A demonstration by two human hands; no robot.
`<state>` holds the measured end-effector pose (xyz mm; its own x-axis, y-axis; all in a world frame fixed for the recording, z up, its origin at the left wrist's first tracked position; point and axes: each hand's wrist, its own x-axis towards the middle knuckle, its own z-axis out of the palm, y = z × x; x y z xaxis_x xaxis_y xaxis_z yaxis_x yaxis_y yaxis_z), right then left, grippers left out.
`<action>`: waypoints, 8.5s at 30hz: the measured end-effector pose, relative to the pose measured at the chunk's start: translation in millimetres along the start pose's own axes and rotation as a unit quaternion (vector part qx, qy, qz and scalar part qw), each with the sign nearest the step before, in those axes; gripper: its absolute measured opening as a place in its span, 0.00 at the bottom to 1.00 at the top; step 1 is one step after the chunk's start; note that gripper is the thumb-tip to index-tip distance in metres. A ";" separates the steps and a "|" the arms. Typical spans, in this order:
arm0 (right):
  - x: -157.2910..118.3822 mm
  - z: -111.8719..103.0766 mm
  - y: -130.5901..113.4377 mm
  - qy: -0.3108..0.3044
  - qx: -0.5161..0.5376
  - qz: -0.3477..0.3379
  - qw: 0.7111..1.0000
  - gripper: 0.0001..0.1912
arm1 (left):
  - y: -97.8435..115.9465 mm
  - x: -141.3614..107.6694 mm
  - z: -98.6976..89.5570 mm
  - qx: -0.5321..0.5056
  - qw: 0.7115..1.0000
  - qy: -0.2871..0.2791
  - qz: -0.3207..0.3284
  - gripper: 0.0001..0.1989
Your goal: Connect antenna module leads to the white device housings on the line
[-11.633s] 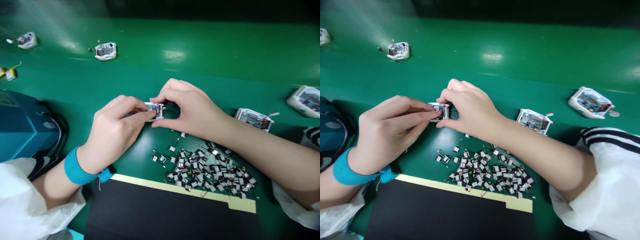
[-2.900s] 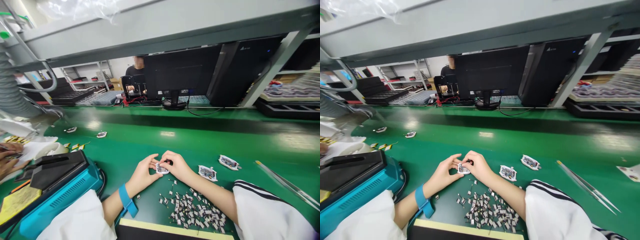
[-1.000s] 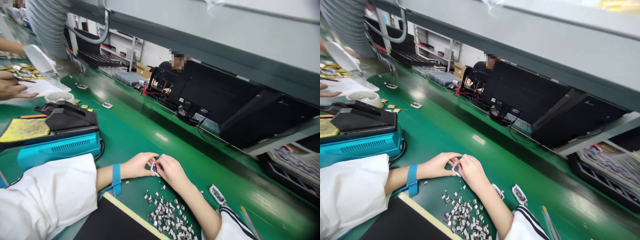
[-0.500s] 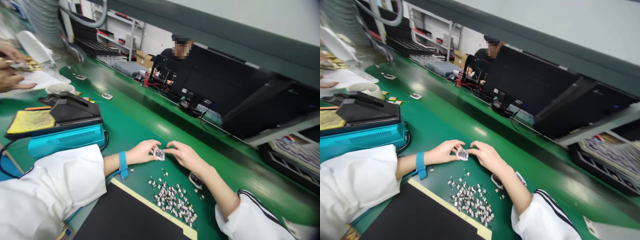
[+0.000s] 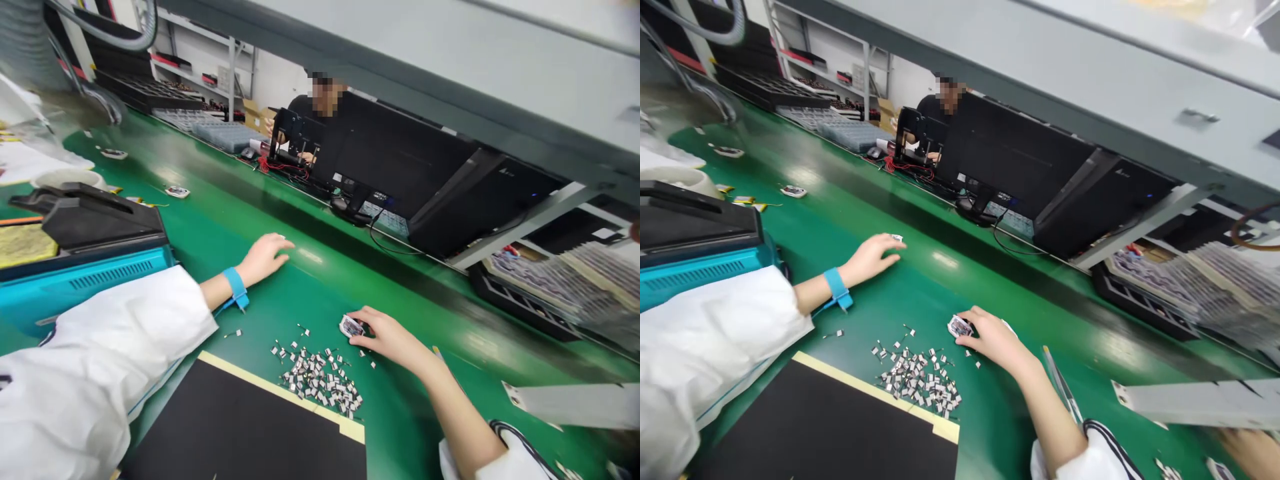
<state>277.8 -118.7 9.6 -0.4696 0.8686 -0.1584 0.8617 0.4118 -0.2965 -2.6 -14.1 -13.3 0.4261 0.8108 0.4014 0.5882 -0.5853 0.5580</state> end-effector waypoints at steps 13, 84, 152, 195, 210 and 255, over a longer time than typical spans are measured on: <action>77.6 32.4 -32.7 0.084 0.072 -0.078 0.991 0.24 | 56.8 -44.5 12.9 -0.026 0.944 -0.251 0.211 0.11; -17.6 47.0 -21.7 0.088 0.167 -0.094 0.978 0.07 | 89.7 -135.4 -8.9 0.074 0.917 -0.265 0.288 0.13; 90.2 51.6 -33.6 0.152 0.190 -0.138 0.960 0.15 | 41.7 -50.8 -2.1 0.095 0.990 -0.059 0.082 0.06; 89.4 50.1 -31.8 0.161 0.202 -0.132 0.957 0.14 | 44.8 -42.5 14.9 0.190 0.962 -0.118 0.158 0.07; 89.3 50.4 -29.8 0.156 0.185 -0.140 0.960 0.15 | 44.1 -43.3 14.3 0.190 0.961 -0.123 0.156 0.08; 88.9 45.4 -28.7 0.152 0.191 -0.130 0.961 0.09 | 45.6 -42.8 15.6 0.187 0.966 -0.127 0.128 0.08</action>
<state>202.6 -65.9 -38.7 -0.5313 0.8143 0.2337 0.5625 0.5454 -0.6213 16.7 -75.5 -16.3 0.7177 0.6401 0.2743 0.6276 -0.7652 0.1436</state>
